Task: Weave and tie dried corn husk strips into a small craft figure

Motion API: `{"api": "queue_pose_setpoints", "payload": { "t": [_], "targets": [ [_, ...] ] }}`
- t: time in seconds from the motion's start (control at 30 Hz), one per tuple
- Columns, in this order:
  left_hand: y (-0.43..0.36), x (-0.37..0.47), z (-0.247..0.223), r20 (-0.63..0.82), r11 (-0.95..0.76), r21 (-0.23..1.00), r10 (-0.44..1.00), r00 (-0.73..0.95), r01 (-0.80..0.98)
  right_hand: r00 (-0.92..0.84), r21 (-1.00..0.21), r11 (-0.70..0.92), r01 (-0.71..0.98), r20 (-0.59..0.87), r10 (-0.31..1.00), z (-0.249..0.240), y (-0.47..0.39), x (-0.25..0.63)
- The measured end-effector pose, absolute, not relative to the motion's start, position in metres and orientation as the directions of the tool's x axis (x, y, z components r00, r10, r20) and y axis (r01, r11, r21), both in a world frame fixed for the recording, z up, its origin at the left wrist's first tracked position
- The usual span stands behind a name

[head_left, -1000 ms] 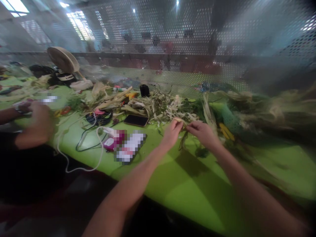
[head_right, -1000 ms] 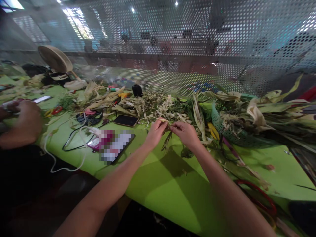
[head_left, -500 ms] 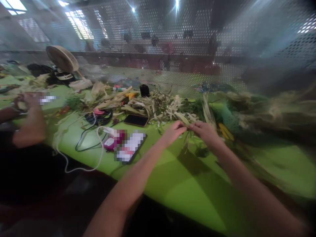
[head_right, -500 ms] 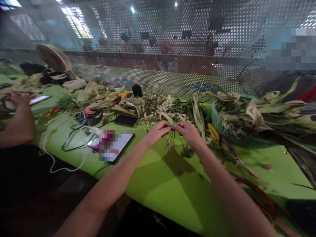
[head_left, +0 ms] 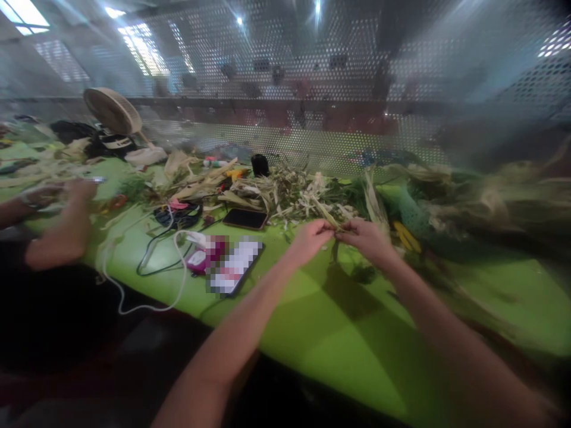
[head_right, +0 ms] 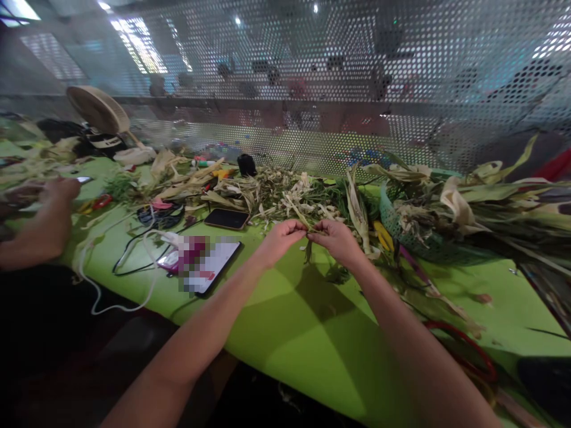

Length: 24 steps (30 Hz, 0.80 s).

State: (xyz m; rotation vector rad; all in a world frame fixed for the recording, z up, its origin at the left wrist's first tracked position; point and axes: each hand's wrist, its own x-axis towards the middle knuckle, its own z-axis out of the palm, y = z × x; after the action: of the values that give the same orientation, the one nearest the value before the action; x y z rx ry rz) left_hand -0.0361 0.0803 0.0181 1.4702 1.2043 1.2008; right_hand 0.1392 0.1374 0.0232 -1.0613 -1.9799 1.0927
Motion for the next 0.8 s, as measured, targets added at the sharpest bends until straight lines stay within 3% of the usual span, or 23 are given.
{"api": "queue_pose_setpoints", "payload": {
  "t": [0.2,0.4,0.5,0.8],
  "targets": [
    [0.079,-0.036,0.02,0.145,-0.154,0.965,0.988,0.06,0.211,-0.443,-0.878,0.286,0.384,0.096,0.892,0.029,0.134,0.14],
    [0.079,-0.035,0.015,0.267,-0.265,0.905,0.963,0.041,0.332,-0.449,-0.896,0.283,0.344,0.107,0.887,0.028,0.135,0.14],
    [0.079,-0.034,0.015,0.291,-0.286,0.907,0.956,0.03,0.308,-0.46,-0.908,0.273,0.317,0.105,0.882,0.031,0.136,0.142],
    [0.081,-0.034,0.018,0.003,-0.002,1.0,1.0,-0.02,0.022,-0.493,-0.923,0.25,0.292,0.078,0.866,0.039,0.139,0.149]
  ]
}}
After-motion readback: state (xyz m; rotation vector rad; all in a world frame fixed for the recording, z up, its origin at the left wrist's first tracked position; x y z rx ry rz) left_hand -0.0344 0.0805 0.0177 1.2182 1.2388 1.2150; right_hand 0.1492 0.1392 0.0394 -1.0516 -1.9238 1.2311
